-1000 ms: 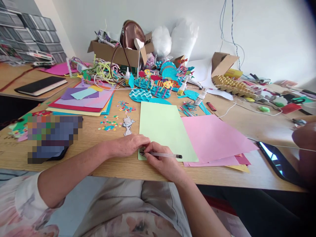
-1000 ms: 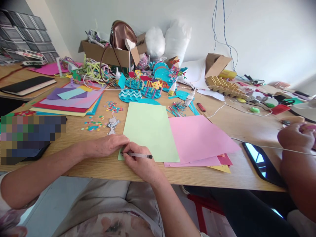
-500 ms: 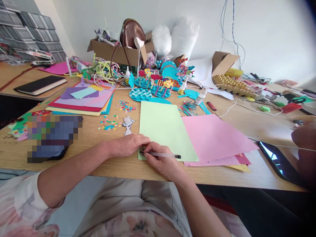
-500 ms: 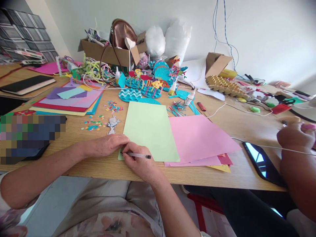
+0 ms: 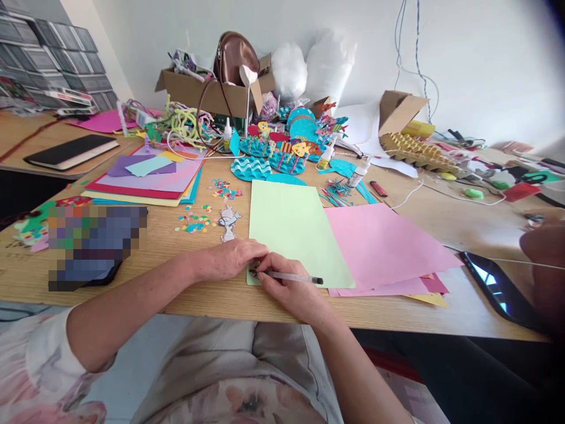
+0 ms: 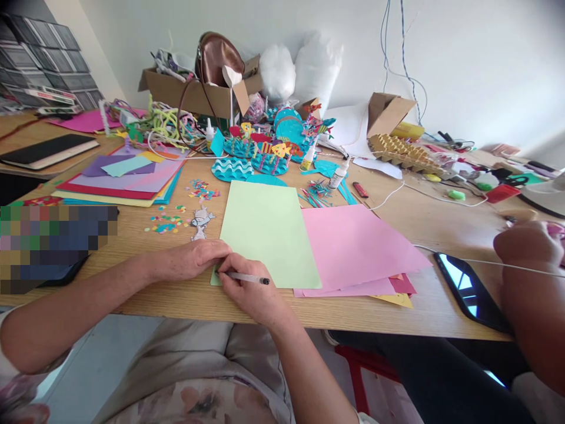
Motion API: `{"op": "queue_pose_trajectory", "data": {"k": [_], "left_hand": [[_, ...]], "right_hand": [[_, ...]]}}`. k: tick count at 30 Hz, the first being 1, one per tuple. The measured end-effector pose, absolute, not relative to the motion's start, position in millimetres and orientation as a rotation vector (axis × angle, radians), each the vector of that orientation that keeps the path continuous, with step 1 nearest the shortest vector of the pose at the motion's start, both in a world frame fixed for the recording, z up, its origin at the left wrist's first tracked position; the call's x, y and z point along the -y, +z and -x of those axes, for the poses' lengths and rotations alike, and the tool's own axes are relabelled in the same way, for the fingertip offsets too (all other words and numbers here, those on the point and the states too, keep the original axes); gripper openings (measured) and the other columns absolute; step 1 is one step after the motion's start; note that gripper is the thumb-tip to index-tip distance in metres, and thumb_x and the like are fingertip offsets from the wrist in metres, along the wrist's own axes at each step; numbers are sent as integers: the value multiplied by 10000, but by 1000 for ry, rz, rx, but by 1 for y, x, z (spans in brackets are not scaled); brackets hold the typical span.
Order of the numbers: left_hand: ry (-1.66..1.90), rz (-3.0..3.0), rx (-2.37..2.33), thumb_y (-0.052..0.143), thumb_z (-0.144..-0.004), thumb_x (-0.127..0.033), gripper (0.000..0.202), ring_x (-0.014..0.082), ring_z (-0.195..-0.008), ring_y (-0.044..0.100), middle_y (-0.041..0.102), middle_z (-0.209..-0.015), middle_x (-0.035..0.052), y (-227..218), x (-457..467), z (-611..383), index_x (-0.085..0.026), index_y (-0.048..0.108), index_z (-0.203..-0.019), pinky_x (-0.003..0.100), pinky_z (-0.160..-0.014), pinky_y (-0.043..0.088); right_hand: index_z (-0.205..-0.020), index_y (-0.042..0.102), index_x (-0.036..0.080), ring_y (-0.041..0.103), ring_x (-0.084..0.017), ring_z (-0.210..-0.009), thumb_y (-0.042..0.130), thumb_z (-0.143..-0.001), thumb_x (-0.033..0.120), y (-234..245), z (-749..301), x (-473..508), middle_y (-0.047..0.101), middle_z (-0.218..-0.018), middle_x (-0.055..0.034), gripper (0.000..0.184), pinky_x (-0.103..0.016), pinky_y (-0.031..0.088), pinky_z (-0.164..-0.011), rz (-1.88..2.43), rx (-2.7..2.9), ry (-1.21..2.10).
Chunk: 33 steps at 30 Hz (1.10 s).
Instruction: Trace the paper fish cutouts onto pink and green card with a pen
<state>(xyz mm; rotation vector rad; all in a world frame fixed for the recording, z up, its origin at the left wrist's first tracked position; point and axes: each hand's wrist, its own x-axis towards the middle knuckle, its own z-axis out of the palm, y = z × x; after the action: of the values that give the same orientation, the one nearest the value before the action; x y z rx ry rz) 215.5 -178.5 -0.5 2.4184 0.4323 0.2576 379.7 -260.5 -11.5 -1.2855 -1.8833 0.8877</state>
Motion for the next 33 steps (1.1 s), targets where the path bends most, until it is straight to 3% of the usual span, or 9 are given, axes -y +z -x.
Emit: {"op": "queue_pose_trajectory", "data": {"k": [16,21,25,33], "left_hand": [[220,-2436,-485,320,-895,-119,231,142,-718,499,538,-764,5,-1,178,-214,-171,526,-804,231,-664,379],[209,-2430,-495,320,-892,-84,260,145,-794,534,590,-859,26,-5,177,-214,-167,567,-899,237,-737,398],[212,-2433,-492,324,-887,-64,266,140,-793,534,589,-851,24,-5,178,-214,-163,570,-890,228,-733,401],[240,-2550,-393,293,-918,-79,289,148,-809,542,591,-846,33,-3,180,-211,-152,573,-903,238,-750,425]], "right_hand": [[-770,532,192,479,-103,-567,495,-799,150,-7,-386,266,572,-657,26,63,-202,362,-533,1295,1778,866],[-757,524,204,471,-104,-523,492,-829,191,2,-403,285,537,-591,38,81,-212,355,-502,1365,1682,634],[-856,525,212,575,-123,-597,469,-867,205,-2,-405,287,613,-644,19,57,-222,426,-582,1432,1545,522],[-922,519,201,625,-159,-649,424,-896,207,-12,-396,276,670,-755,-26,99,-244,422,-592,1505,1891,450]]}}
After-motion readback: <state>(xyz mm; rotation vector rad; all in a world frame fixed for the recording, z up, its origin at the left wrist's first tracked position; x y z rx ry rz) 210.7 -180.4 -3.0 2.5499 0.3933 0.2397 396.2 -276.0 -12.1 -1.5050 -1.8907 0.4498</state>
